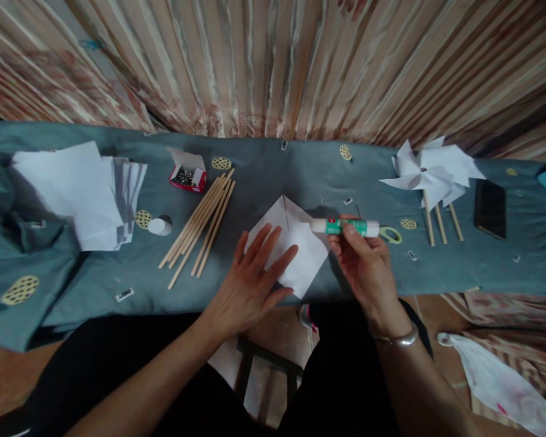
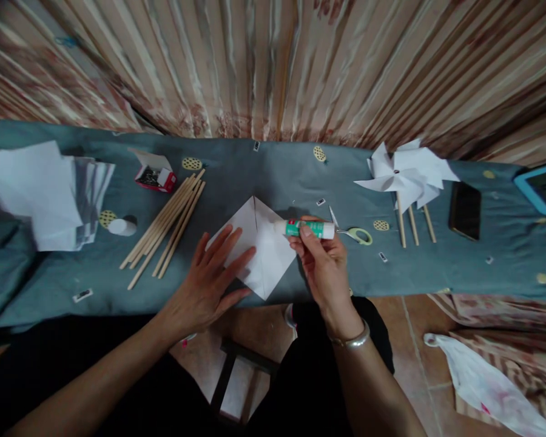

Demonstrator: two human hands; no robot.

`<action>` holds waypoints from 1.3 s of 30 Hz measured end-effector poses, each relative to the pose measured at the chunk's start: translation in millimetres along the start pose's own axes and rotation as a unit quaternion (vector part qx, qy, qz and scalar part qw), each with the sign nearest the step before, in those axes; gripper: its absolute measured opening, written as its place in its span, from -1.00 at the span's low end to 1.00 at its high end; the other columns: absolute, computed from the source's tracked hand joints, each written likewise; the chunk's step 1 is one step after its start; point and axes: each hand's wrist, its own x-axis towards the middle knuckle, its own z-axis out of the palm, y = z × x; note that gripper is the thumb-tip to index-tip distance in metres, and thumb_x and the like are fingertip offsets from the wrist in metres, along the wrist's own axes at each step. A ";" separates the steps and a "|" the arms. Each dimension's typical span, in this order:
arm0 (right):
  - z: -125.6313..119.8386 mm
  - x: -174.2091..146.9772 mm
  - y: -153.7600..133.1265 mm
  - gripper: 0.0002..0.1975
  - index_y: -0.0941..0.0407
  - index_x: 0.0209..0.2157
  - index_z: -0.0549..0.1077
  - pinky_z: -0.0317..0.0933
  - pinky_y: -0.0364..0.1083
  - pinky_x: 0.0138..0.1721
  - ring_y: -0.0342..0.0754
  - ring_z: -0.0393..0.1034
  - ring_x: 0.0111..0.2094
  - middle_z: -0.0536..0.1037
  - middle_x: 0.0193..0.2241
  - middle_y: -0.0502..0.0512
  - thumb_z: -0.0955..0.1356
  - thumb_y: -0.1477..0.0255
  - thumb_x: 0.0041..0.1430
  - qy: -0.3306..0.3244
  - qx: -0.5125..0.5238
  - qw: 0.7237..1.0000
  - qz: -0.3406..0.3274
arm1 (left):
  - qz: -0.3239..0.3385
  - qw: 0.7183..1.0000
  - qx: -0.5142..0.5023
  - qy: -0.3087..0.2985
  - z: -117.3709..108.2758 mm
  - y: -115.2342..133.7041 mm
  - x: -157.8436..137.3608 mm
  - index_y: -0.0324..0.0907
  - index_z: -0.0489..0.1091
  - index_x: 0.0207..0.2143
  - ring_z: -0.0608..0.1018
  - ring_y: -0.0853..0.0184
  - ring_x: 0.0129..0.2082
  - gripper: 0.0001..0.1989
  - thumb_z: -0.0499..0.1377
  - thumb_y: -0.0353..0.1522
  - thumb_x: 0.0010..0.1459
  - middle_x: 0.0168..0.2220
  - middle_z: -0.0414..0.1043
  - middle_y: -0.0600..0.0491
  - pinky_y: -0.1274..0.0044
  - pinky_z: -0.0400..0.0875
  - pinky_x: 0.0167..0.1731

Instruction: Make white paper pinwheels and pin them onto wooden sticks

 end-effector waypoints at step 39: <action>36.9 -36.2 0.5 -0.78 0.05 -0.26 0.59 0.36 -0.24 -0.41 -0.23 0.44 -0.46 0.60 -0.38 -0.04 0.53 0.38 -0.01 -0.230 0.164 0.939 0.195 | -0.404 0.656 -0.629 0.101 -44.4 -10.2 -10.0 -0.20 0.53 -0.24 0.62 0.41 -0.41 -0.65 0.45 -0.32 -0.12 -0.39 0.58 0.09 0.61 0.55 -0.28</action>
